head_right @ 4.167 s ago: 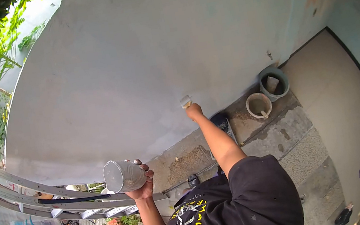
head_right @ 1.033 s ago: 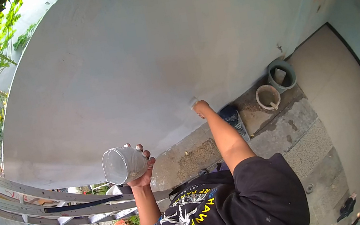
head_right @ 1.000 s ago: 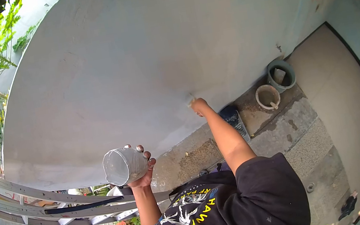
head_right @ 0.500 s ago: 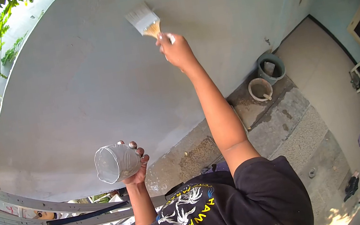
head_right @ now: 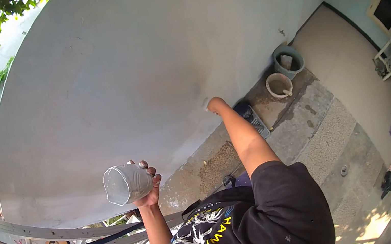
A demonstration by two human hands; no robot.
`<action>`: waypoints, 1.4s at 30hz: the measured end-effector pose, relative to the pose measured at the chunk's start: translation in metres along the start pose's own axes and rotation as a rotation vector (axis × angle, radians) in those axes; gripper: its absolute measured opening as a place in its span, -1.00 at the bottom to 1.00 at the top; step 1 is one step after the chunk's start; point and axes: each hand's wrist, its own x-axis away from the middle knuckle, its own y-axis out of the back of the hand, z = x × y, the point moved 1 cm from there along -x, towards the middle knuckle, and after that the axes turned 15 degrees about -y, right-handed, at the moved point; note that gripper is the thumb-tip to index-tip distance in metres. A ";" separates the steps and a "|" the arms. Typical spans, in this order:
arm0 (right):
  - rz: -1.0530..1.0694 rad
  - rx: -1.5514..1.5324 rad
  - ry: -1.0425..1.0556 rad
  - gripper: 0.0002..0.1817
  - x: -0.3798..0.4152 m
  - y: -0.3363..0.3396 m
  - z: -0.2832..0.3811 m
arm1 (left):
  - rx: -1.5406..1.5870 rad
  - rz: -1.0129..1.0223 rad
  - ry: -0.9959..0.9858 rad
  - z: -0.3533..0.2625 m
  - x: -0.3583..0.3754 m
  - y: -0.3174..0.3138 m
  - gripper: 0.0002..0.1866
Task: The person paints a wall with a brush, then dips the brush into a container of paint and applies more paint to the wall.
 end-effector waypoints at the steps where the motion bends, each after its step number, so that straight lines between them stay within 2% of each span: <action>1: 0.028 -0.173 0.017 -0.79 0.013 0.004 0.004 | -0.011 -0.005 0.008 0.000 0.000 -0.002 -0.46; 2: 0.056 -0.343 0.037 -0.81 0.029 0.009 0.010 | -0.013 0.014 0.007 -0.001 0.001 -0.002 -0.47; 4: 0.044 -0.447 0.178 -0.78 0.091 0.045 0.046 | 0.007 0.023 0.013 -0.003 0.001 -0.003 -0.47; 6: -0.159 -0.190 0.361 -0.74 0.135 0.080 0.081 | 0.018 0.023 0.020 -0.005 0.004 -0.003 -0.47; 8: -0.151 -0.269 0.482 -0.68 0.219 0.119 0.086 | 0.046 0.049 0.027 -0.007 0.003 -0.003 -0.45; 12: -0.223 -0.614 0.843 -0.60 0.320 0.163 0.090 | 0.070 0.046 -0.003 -0.010 0.003 0.005 -0.43; 13: -0.221 -0.610 0.842 -0.60 0.333 0.168 0.092 | 0.072 0.032 -0.002 -0.010 0.002 0.005 -0.43; 15: -0.094 -0.847 1.004 -0.57 0.344 0.179 0.098 | 0.071 0.016 -0.001 -0.012 0.001 0.006 -0.43; 17: -0.136 -0.816 0.958 -0.57 0.313 0.166 0.105 | 0.061 0.000 -0.009 -0.014 -0.001 0.005 -0.44; 19: -0.034 -0.861 0.788 -0.59 0.258 0.131 0.104 | 0.046 -0.005 -0.004 -0.018 -0.001 0.005 -0.45; 25: 0.168 -0.833 0.394 -0.57 0.117 0.011 0.037 | 0.019 -0.012 -0.022 -0.028 0.002 0.011 -0.46; 29: 0.083 -0.728 0.238 -0.56 0.080 0.000 0.018 | 0.052 0.033 0.011 -0.027 -0.001 0.014 -0.43; 31: 0.100 -0.589 0.039 -0.63 0.063 -0.002 0.014 | 0.078 0.090 0.021 -0.027 0.001 0.012 -0.41; 32: 0.090 -0.594 0.047 -0.63 0.055 0.000 0.018 | 0.089 0.086 0.028 -0.024 0.001 0.011 -0.41; 34: 0.184 -0.336 -0.046 -0.76 0.052 0.004 0.027 | 0.103 0.091 0.031 -0.020 0.001 0.005 -0.41; 37: 0.239 -0.169 0.020 -0.84 0.072 0.031 0.052 | 0.071 0.063 0.027 -0.022 0.007 -0.003 -0.45; 39: 0.235 -0.389 0.162 -0.86 0.121 0.068 0.073 | 0.068 0.082 0.020 -0.024 0.013 -0.003 -0.45; 42: 0.077 -0.366 0.359 -0.79 0.213 0.125 0.099 | 0.067 0.078 -0.015 -0.031 0.022 -0.002 -0.45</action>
